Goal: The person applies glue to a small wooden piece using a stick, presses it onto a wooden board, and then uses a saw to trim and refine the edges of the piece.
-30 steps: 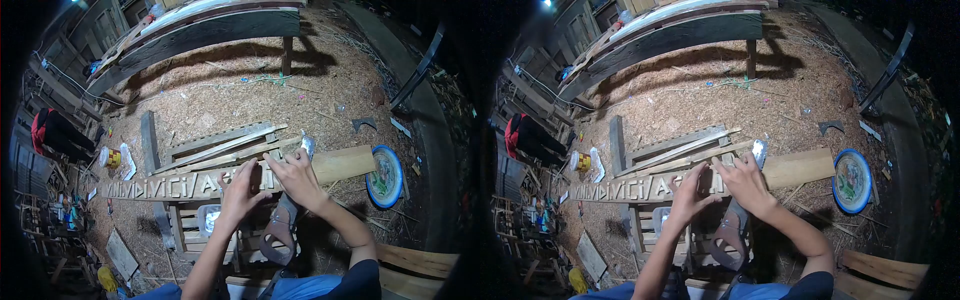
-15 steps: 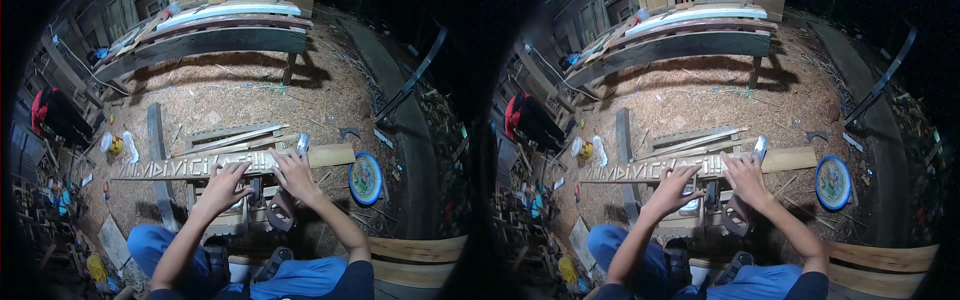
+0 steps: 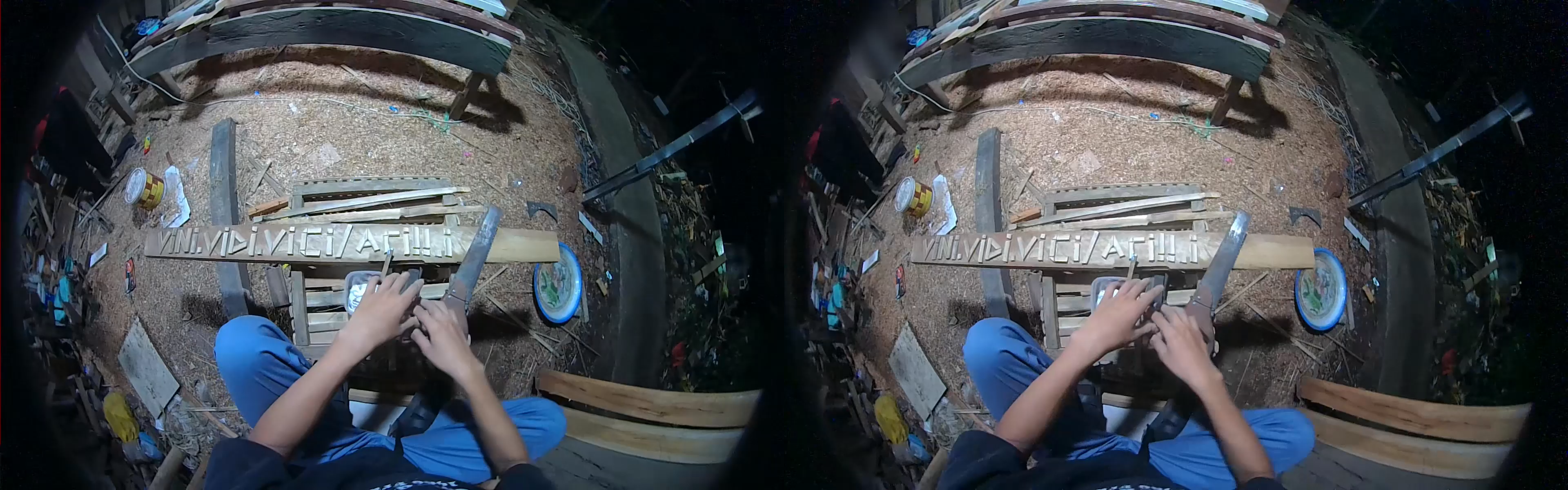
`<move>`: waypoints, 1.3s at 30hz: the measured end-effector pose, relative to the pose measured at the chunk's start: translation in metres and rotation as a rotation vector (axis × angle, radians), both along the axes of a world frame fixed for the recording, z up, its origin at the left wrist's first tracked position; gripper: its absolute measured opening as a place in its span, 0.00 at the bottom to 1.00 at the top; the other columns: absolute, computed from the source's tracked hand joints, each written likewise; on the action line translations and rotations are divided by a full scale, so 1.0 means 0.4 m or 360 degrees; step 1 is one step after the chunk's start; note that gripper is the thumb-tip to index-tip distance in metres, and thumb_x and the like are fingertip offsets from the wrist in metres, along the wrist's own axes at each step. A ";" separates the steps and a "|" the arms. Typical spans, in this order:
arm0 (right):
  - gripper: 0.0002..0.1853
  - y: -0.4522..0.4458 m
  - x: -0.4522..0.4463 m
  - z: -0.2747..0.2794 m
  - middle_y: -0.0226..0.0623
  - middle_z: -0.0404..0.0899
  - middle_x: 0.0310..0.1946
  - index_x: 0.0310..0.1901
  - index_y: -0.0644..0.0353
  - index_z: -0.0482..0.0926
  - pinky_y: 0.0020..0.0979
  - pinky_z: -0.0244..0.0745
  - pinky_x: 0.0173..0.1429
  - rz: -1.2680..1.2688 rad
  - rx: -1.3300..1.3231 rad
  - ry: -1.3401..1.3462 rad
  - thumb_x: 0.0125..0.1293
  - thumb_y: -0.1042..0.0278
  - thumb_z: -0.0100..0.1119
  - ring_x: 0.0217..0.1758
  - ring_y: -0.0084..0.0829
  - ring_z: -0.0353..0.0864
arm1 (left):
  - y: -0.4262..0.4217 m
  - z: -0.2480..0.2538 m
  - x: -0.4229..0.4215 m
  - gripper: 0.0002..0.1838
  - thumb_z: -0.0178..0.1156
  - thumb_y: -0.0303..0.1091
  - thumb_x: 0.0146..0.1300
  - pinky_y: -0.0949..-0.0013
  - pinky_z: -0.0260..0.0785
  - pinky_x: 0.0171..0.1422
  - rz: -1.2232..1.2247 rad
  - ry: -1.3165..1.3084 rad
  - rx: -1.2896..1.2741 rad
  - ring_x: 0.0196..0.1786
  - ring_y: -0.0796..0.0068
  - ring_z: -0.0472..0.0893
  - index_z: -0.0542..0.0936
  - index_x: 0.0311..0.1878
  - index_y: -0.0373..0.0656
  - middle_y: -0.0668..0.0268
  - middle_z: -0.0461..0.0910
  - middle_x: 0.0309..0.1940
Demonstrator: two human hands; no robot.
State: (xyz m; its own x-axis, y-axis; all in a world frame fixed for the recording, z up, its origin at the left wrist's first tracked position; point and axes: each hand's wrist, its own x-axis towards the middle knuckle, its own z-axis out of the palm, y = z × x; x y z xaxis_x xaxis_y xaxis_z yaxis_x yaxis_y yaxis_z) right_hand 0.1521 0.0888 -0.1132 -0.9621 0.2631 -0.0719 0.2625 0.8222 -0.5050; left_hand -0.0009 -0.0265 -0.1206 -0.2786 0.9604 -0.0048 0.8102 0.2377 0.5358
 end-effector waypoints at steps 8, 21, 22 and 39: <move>0.21 0.005 -0.016 -0.013 0.43 0.75 0.61 0.61 0.58 0.78 0.45 0.63 0.69 -0.0049 0.0151 0.0195 0.67 0.64 0.61 0.67 0.44 0.71 | -0.065 -0.039 -0.040 0.57 0.73 0.53 0.55 0.39 0.54 0.77 0.0193 0.0049 -0.0248 0.78 0.43 0.57 0.49 0.82 0.55 0.46 0.51 0.78; 0.37 -0.103 0.009 -0.098 0.52 0.68 0.66 0.75 0.56 0.63 0.47 0.66 0.66 -0.0009 -0.0029 0.0024 0.65 0.63 0.65 0.65 0.51 0.69 | -0.084 -0.116 -0.063 0.65 0.83 0.40 0.39 0.39 0.55 0.76 0.0279 0.0106 -0.0332 0.78 0.41 0.56 0.52 0.80 0.54 0.43 0.49 0.79; 0.38 -0.103 0.014 -0.101 0.52 0.68 0.66 0.75 0.56 0.62 0.48 0.67 0.67 -0.0008 -0.0055 0.0022 0.65 0.64 0.65 0.66 0.52 0.70 | -0.082 -0.116 -0.062 0.65 0.83 0.39 0.38 0.39 0.56 0.76 0.0282 0.0120 -0.0321 0.78 0.41 0.56 0.53 0.80 0.54 0.43 0.48 0.79; 0.27 -0.102 -0.001 -0.143 0.54 0.67 0.65 0.67 0.59 0.72 0.47 0.68 0.70 -0.0027 -0.0228 0.0136 0.66 0.68 0.63 0.67 0.54 0.68 | -0.102 -0.141 -0.078 0.65 0.83 0.30 0.29 0.44 0.55 0.75 0.0194 0.0316 -0.0190 0.72 0.48 0.65 0.56 0.76 0.49 0.49 0.62 0.70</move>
State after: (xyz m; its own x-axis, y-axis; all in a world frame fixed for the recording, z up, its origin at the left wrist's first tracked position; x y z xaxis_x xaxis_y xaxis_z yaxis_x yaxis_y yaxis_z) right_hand 0.1516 0.0479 -0.1704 -0.9619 0.2721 -0.0279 0.2267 0.7361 -0.6378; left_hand -0.0321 -0.0674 -0.1769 -0.3990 0.9156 -0.0496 0.8582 0.3920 0.3313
